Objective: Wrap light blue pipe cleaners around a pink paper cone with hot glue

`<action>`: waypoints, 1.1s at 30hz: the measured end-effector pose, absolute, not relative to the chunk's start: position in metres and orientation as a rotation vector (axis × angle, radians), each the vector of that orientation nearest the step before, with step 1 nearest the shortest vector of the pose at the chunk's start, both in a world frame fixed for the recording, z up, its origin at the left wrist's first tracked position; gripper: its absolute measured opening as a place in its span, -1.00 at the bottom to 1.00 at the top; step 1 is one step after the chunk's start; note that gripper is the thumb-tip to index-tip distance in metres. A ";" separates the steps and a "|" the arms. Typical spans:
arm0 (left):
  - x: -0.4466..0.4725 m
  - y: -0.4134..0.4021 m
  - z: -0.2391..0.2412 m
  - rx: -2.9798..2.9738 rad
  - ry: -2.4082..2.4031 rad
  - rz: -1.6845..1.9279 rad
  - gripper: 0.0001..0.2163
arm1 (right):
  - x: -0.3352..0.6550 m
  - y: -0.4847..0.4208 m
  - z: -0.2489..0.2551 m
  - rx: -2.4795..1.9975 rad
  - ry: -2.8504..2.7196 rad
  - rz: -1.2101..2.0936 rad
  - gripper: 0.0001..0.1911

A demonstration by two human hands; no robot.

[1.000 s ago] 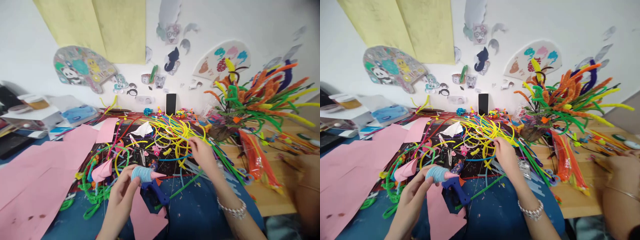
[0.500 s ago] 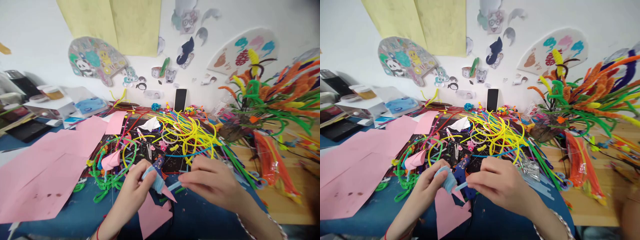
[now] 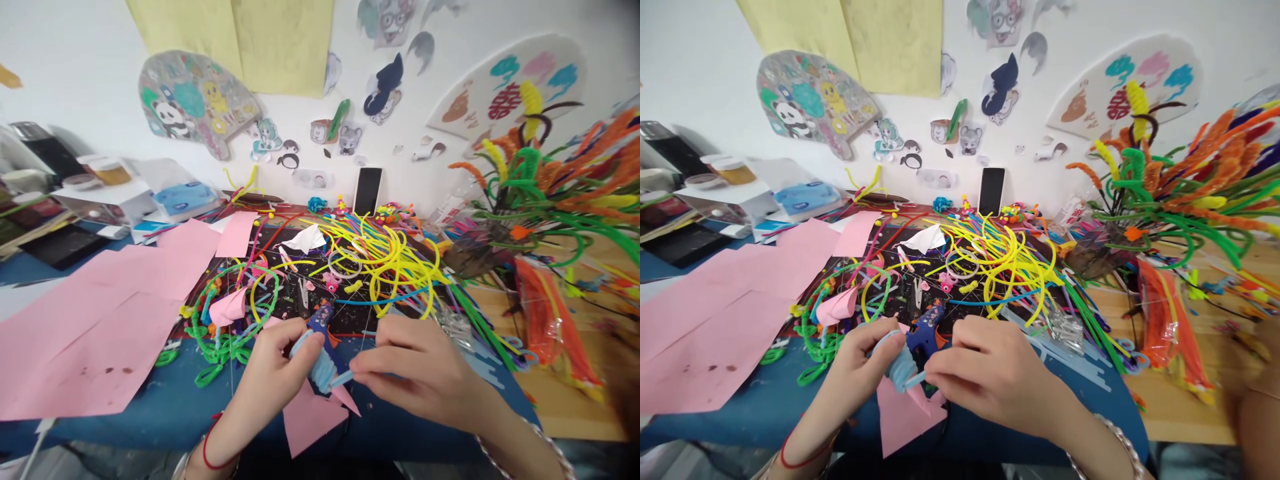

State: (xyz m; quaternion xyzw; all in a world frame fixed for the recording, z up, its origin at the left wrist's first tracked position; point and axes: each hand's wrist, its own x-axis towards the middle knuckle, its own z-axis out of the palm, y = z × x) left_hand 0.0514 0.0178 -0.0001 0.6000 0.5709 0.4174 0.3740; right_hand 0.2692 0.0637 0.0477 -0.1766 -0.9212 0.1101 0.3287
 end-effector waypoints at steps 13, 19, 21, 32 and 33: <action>0.050 0.016 -0.002 1.564 1.414 1.093 -0.59 | 0.262 0.063 0.047 -0.481 -2.504 0.180 -0.68; 0.053 0.021 -0.017 1.221 1.263 1.058 -0.64 | 0.257 0.068 0.043 -0.508 -2.579 0.008 -0.59; 0.054 0.023 -0.021 1.086 1.178 1.037 -0.59 | 0.256 0.069 0.040 -0.514 -2.597 -0.045 -0.57; 0.051 0.025 -0.028 0.803 0.952 0.963 -0.72 | 0.256 0.079 0.025 -0.544 -2.559 -0.066 -0.60; 0.050 0.025 -0.028 0.801 0.925 0.942 -0.75 | 0.256 0.079 0.023 -0.547 -2.553 -0.064 -0.61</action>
